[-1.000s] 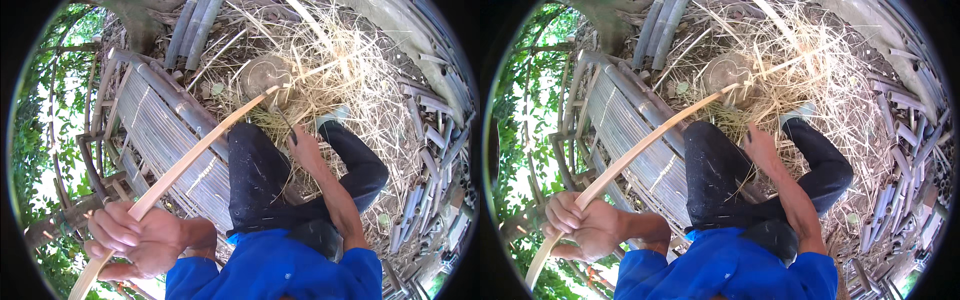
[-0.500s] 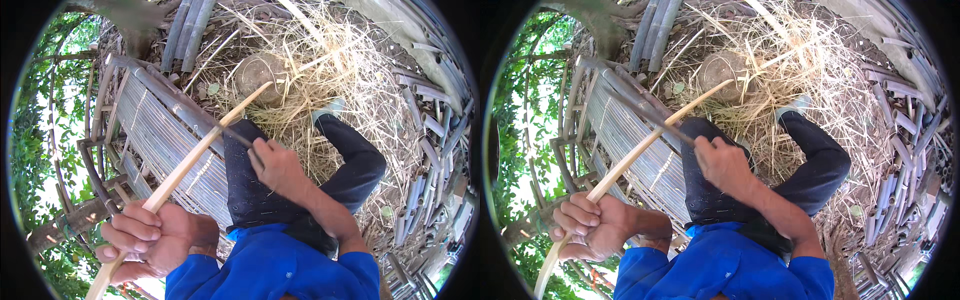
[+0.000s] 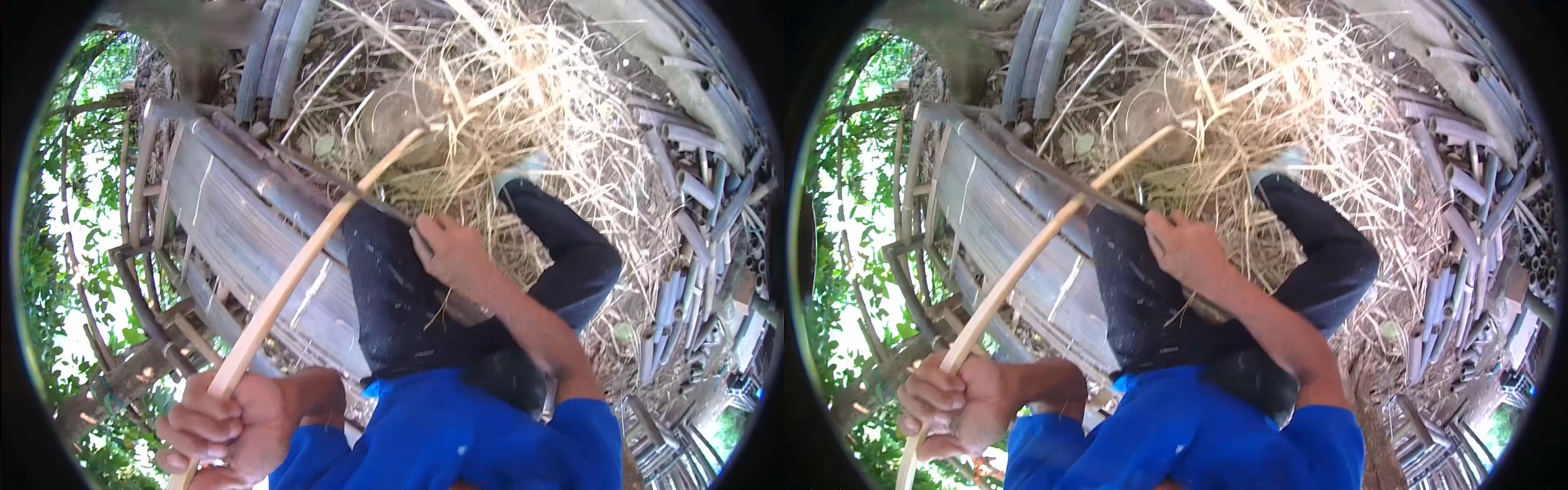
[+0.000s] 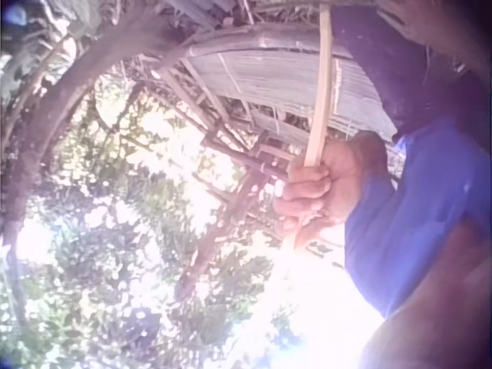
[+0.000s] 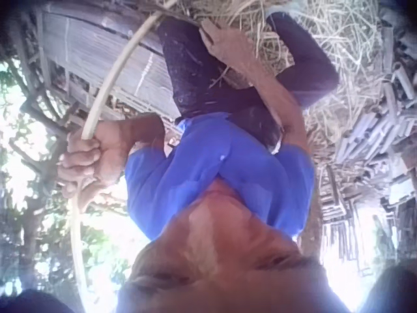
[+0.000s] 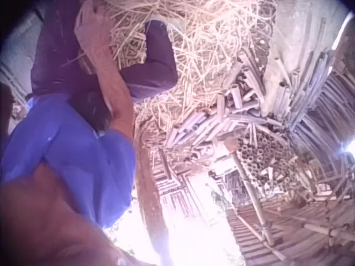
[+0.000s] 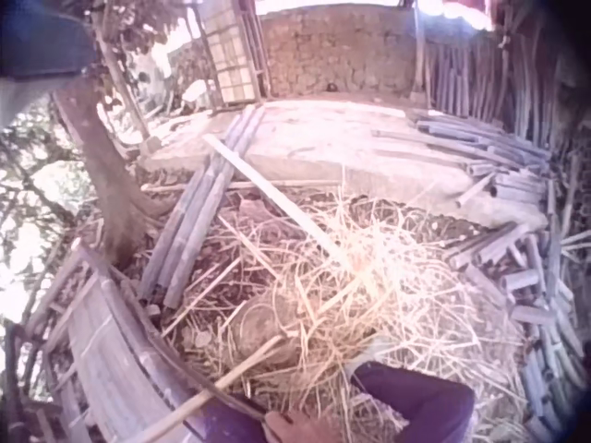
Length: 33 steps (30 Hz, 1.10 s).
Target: The person repeatedly shaves thin layers from a bamboo strip using a large knife while holding the strip against a wooden block.
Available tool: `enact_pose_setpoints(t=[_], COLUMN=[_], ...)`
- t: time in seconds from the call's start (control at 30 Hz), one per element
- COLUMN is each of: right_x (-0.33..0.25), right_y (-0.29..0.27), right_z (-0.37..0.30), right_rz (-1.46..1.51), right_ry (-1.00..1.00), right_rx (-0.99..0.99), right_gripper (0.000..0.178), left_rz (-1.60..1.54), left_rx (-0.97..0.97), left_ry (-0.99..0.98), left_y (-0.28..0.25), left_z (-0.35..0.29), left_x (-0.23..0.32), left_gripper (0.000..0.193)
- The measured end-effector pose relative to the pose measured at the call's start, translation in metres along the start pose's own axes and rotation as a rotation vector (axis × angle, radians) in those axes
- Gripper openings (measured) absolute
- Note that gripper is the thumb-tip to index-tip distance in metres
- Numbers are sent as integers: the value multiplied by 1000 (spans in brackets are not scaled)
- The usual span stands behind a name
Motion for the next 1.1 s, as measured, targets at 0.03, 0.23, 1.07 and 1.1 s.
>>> enact_pose_setpoints(t=[0.03,0.23,1.07,1.1], right_x=[12,124,40,16], right_y=[11,78,-7,-21], right_z=[4,27,-87,-84], right_rz=[1,-44,-35,93], right_ry=[57,202,564,571], right_rx=[-21,-10,-79,-23], right_gripper=[13,18,33,33], left_rz=[45,15,603,607], left_rx=[10,-14,-251,-320], left_ry=[7,-20,-311,-379], left_y=[2,-11,79,71], left_z=[3,25,100,84], left_x=[-1,-20,-33,-47], left_gripper=[42,41,48,47])
Point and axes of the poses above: each hand's wrist, its own z-axis towards the middle knuckle, its own y-axis out of the palm, x = y × z, the point moved 4 cm from there along z, towards the middle knuckle, and after that the axes turned 5 degrees about -z, right-handed, at the moved point
